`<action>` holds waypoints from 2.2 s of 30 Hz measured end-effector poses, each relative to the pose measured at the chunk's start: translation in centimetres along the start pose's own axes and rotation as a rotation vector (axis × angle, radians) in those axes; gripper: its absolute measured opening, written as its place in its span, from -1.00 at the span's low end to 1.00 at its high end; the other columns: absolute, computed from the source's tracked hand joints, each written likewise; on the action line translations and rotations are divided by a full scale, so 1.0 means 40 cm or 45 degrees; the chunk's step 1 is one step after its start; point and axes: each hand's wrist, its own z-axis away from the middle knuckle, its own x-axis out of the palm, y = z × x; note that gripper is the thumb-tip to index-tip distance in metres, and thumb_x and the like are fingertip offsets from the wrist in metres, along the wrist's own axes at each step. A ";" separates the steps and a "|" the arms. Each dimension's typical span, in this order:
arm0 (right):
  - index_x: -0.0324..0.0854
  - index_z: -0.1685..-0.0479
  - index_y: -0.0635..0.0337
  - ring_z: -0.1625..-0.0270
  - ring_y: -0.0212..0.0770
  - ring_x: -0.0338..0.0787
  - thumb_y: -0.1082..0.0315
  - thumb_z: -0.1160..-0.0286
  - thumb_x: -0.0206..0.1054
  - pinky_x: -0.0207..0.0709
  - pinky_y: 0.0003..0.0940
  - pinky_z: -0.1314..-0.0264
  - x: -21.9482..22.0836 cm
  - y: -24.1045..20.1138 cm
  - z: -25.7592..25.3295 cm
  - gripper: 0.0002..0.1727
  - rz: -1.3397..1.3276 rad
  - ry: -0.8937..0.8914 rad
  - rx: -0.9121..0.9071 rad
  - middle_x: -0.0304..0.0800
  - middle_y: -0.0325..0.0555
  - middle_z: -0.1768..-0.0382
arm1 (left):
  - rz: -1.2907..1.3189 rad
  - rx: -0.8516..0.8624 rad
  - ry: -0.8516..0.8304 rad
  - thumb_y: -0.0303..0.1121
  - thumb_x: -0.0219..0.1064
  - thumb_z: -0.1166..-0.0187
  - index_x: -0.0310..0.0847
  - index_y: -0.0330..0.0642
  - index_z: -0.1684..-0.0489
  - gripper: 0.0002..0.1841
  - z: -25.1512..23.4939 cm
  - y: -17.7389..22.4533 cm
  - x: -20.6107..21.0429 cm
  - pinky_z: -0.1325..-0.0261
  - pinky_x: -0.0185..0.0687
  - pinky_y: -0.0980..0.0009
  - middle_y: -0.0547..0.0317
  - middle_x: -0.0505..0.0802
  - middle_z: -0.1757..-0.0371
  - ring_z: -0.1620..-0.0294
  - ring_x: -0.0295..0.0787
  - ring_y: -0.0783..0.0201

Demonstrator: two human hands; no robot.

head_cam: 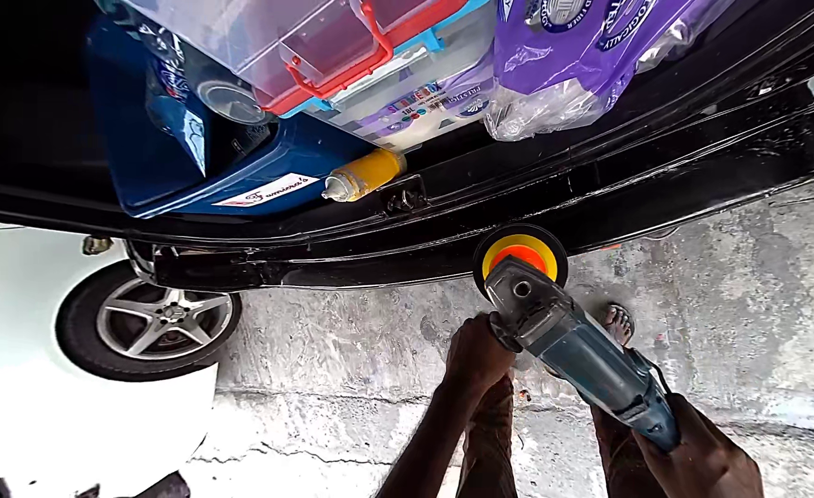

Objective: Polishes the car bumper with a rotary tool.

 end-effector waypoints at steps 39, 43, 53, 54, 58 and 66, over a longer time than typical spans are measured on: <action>0.68 -0.01 0.40 0.34 0.32 0.87 0.16 -0.17 0.52 0.63 0.30 0.36 -0.153 0.163 -0.030 -0.49 -0.024 0.055 0.102 0.84 0.29 0.33 | -0.139 0.099 -0.118 0.02 0.43 -0.50 0.73 -0.09 0.29 -0.66 0.017 0.304 -0.018 0.18 0.64 -0.10 0.04 0.83 0.31 0.17 0.82 0.00; 0.66 -0.14 0.47 0.26 0.35 0.88 0.21 -0.19 0.52 0.64 0.34 0.22 -0.199 0.250 -0.037 -0.43 -0.062 0.101 0.210 0.85 0.36 0.25 | -0.162 0.196 -0.179 0.03 0.45 -0.45 0.72 -0.07 0.31 -0.67 0.015 0.441 -0.011 0.25 0.65 -0.09 0.06 0.83 0.33 0.21 0.83 0.01; 0.63 -0.18 0.49 0.20 0.37 0.87 0.21 -0.20 0.52 0.63 0.38 0.15 -0.239 0.303 -0.040 -0.41 -0.083 0.081 0.285 0.84 0.40 0.21 | -0.210 0.280 -0.168 -0.02 0.44 -0.45 0.69 -0.06 0.26 -0.71 0.020 0.532 0.021 0.32 0.64 -0.07 0.07 0.82 0.36 0.26 0.83 0.02; 0.64 -0.14 0.48 0.24 0.38 0.87 0.20 -0.18 0.53 0.61 0.40 0.21 -0.236 0.295 -0.036 -0.42 -0.082 0.076 0.261 0.84 0.39 0.25 | -0.209 0.235 -0.180 0.00 0.46 -0.43 0.70 -0.06 0.24 -0.69 0.027 0.515 0.021 0.27 0.65 -0.07 0.06 0.83 0.33 0.22 0.83 0.02; 0.67 -0.05 0.41 0.31 0.39 0.86 0.18 -0.15 0.54 0.60 0.39 0.32 -0.218 0.278 -0.032 -0.47 -0.079 0.033 0.200 0.84 0.33 0.32 | -0.207 0.131 -0.137 0.04 0.43 -0.50 0.73 -0.08 0.24 -0.65 0.045 0.456 0.029 0.16 0.65 -0.09 0.04 0.84 0.28 0.15 0.82 0.00; 0.64 -0.12 0.46 0.28 0.39 0.85 0.22 -0.15 0.51 0.60 0.40 0.26 -0.245 0.345 -0.050 -0.44 -0.077 0.123 0.240 0.83 0.38 0.28 | -0.205 0.221 -0.144 0.01 0.42 -0.50 0.72 -0.07 0.28 -0.68 0.033 0.565 0.027 0.26 0.65 -0.08 0.05 0.84 0.32 0.21 0.84 0.01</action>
